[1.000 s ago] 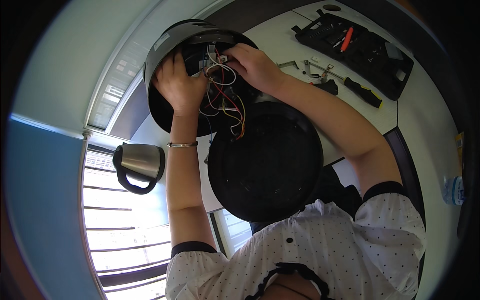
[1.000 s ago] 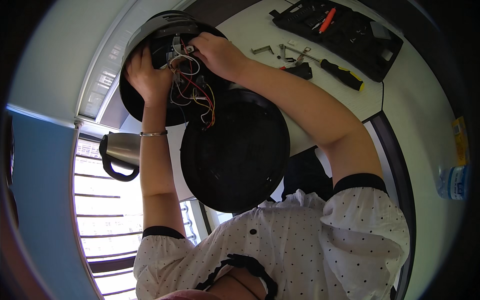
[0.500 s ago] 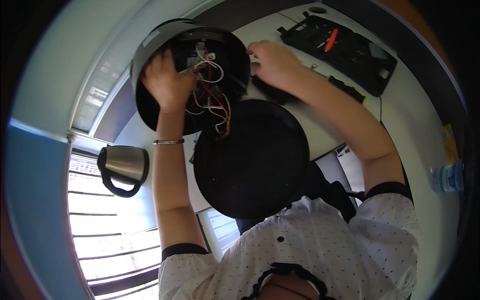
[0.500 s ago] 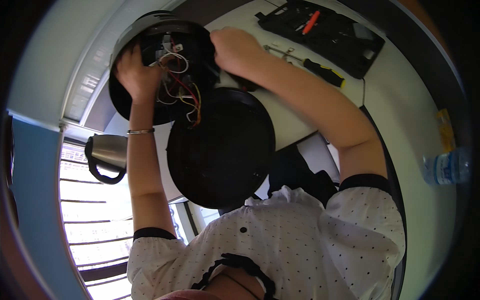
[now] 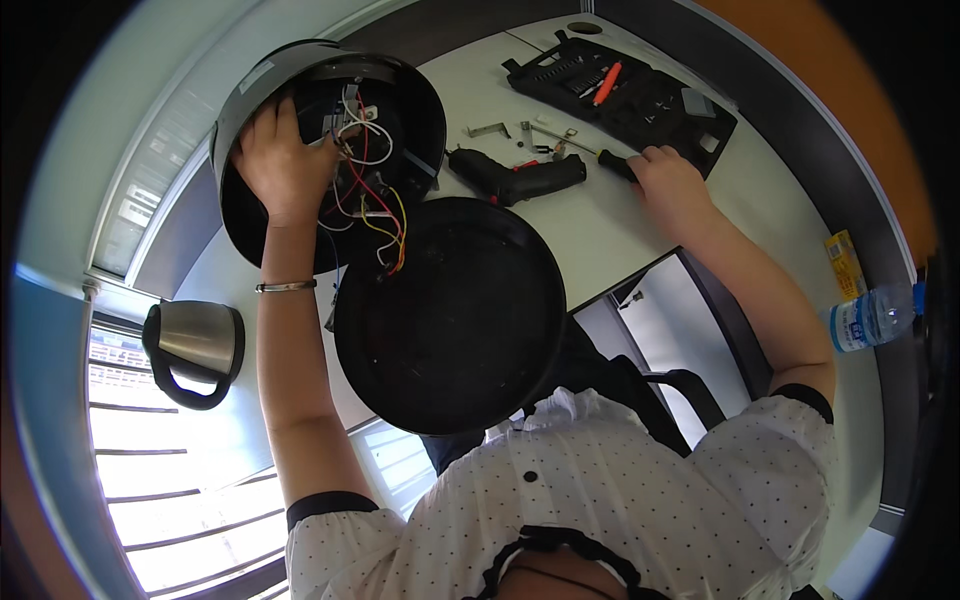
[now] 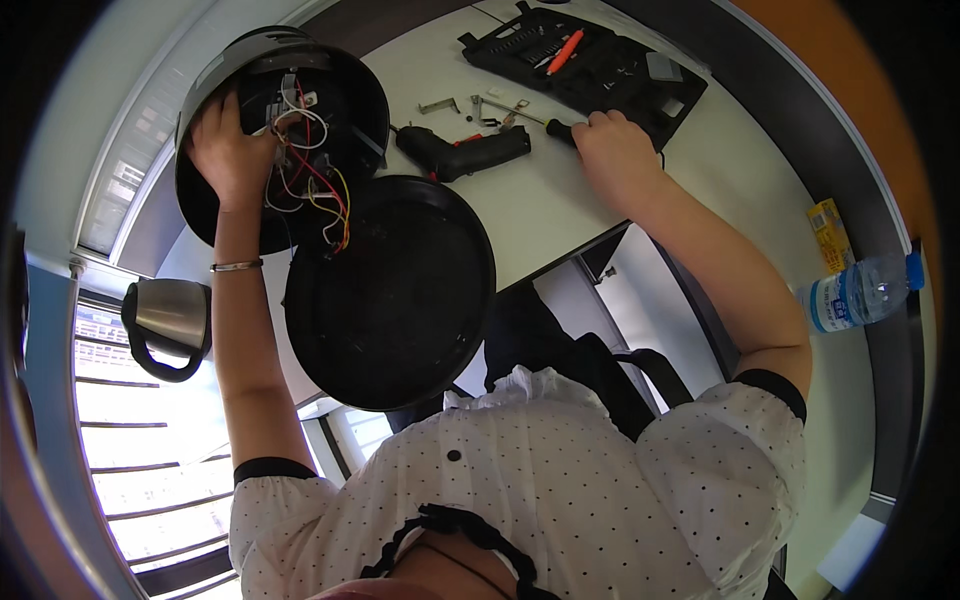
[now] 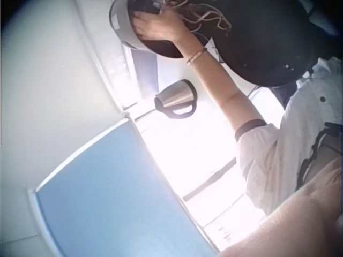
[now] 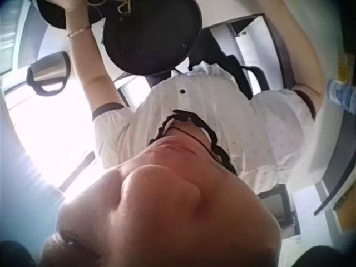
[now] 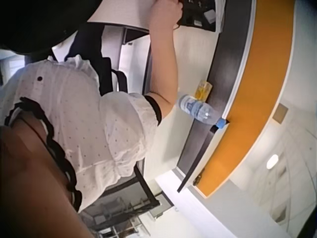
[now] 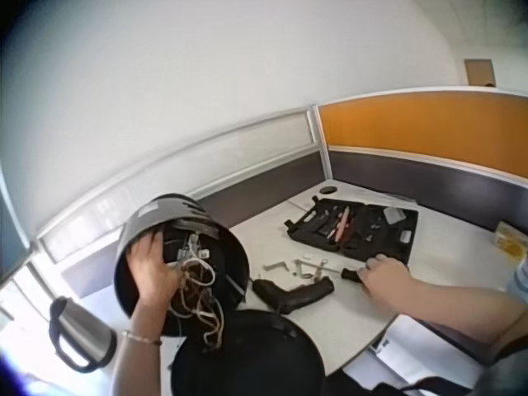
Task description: The person works on the internal wiring of a disassembled appliance, using a hot glue gun to secure connections and a screwdriver to tighten screws. They manipulate various colored wires and components inside the device's casing.
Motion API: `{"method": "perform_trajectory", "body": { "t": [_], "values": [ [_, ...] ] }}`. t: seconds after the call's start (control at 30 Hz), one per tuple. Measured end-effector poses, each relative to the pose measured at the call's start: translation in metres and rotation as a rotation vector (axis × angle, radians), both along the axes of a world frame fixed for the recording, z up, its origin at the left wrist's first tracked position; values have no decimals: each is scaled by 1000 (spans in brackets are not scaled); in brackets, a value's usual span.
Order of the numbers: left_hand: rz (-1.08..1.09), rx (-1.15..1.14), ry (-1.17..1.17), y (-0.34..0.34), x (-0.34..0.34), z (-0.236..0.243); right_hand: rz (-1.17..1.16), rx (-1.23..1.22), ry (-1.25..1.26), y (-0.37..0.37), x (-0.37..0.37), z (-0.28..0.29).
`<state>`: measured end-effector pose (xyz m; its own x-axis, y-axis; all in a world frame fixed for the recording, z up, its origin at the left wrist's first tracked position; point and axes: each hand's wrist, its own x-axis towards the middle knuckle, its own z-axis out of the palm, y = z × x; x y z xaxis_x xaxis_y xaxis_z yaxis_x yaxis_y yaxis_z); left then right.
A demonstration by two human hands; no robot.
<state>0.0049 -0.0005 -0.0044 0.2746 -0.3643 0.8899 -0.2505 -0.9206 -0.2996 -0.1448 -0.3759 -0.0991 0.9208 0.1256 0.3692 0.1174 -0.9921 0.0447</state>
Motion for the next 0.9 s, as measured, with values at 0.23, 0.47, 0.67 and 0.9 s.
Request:
{"method": "perform_trajectory", "body": {
  "t": [0.23, 0.47, 0.67, 0.9],
  "values": [
    [-20, -5, 1, 1, -1, 0, -49, 9, 2, -1, 13, -19],
    [-40, -28, -28, 5, -3, -1, 2, 115, -24, 3, 17, -1],
    [-6, -34, 9, 2, -3, -2, 85, 89, -132, -31, 46, 27],
    [-46, -29, -8, 5, -3, -1, 654, -66, -116, 11, 88, 23]
  ]
}}
